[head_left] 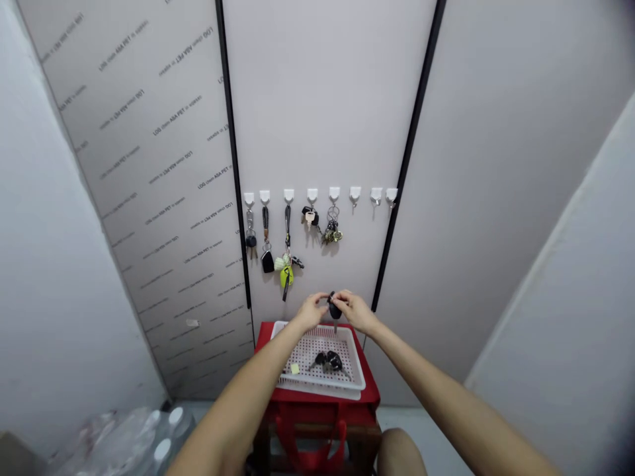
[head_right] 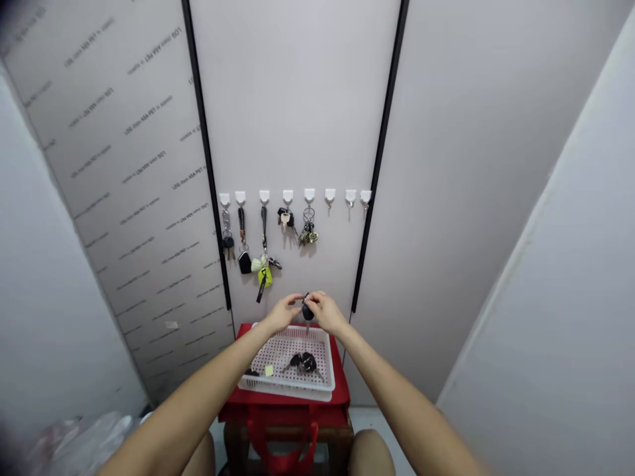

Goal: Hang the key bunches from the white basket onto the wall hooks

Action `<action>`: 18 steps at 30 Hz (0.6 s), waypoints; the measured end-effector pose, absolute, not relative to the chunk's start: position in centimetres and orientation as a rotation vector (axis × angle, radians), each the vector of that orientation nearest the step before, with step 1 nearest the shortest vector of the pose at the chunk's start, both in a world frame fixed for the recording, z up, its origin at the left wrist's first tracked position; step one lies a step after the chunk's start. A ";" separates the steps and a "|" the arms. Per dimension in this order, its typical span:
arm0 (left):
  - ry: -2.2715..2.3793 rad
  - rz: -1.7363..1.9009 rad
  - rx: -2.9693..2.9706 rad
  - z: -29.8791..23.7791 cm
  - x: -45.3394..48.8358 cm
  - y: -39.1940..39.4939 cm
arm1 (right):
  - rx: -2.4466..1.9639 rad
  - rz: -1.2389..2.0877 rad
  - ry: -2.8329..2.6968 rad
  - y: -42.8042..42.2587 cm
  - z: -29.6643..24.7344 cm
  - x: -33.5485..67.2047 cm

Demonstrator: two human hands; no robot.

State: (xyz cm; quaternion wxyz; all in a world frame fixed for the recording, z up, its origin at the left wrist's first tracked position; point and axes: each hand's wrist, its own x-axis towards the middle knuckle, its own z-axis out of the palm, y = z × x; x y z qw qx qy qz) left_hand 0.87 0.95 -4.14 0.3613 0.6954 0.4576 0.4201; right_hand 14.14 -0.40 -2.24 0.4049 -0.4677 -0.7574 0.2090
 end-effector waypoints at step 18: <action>1.010 1.376 1.972 11.6 6.3 5.0 | -1.240 0.068 -1.097 8.9 14.8 15.7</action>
